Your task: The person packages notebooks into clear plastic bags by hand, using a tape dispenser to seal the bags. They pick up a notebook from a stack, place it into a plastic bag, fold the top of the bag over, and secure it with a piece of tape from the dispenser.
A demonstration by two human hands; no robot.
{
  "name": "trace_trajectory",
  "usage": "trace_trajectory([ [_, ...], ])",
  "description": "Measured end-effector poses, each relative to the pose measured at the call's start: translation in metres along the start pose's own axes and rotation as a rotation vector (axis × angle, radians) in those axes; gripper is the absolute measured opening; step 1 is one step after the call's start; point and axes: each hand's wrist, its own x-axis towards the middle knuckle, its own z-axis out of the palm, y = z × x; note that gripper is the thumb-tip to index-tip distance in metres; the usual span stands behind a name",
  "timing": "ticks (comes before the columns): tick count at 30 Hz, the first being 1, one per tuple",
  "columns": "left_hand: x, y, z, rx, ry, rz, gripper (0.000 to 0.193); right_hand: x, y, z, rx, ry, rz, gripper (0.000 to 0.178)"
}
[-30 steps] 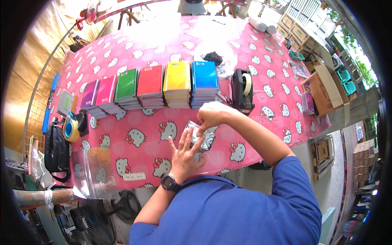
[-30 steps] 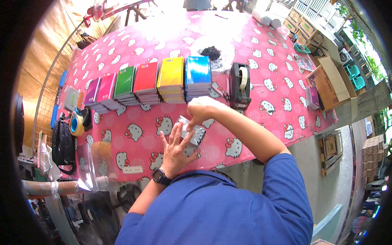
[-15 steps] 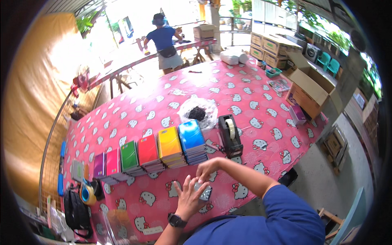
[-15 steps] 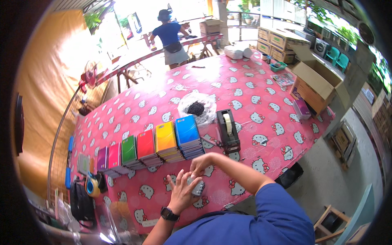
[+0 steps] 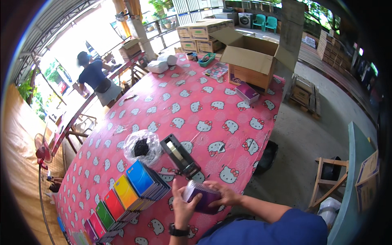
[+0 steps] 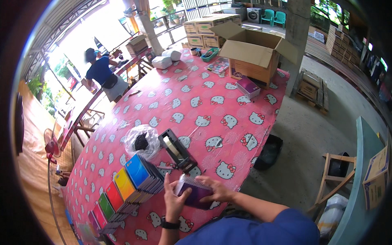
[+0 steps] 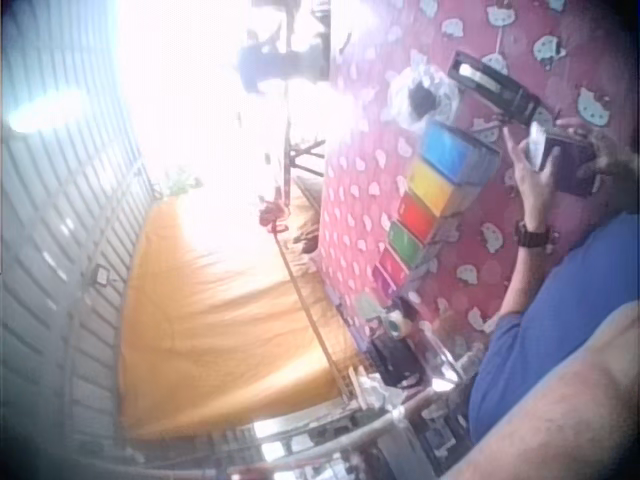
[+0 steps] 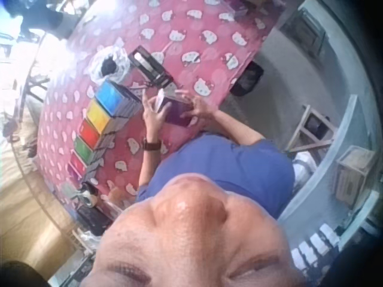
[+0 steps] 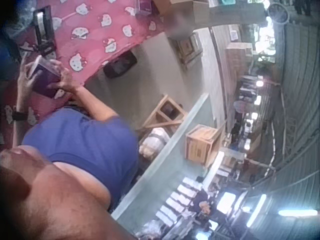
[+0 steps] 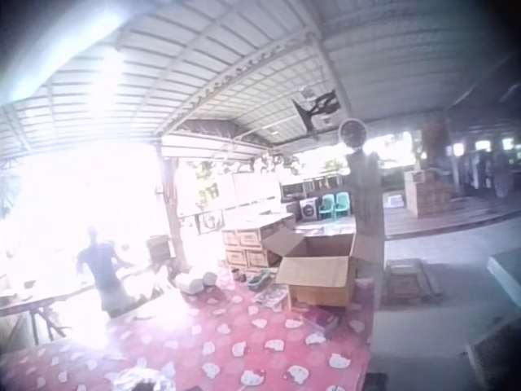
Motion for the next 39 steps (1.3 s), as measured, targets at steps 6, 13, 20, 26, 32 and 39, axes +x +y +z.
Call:
trace_trajectory([
  [6, 0.019, 0.001, 0.021, 0.123, -0.092, 0.224, 0.066, 0.014, -0.004, -0.155, -0.018, 0.731, -0.064, 0.058],
  [13, -0.003, -0.03, -0.019, -0.059, -0.042, -0.208, 0.048, 0.133, -0.035, -0.399, -0.371, 0.948, -0.151, 0.062],
  [20, 0.009, -0.038, -0.008, -0.02, 0.032, -0.186, 0.046, 0.16, 0.015, -0.526, -1.003, 1.084, -0.054, 0.029],
  [26, -0.003, -0.042, -0.02, -0.074, 0.26, -0.178, 0.045, 0.186, 0.059, -0.413, -0.901, 1.454, -0.226, 0.092],
  [32, 0.014, -0.024, -0.018, 0.085, 0.188, -0.15, 0.042, 0.181, 0.071, -0.451, -1.085, 1.595, -0.24, 0.103],
  [39, -0.004, -0.027, -0.026, 0.118, 0.327, -0.147, 0.04, 0.177, 0.068, -0.49, -1.192, 1.516, -0.135, 0.098],
])
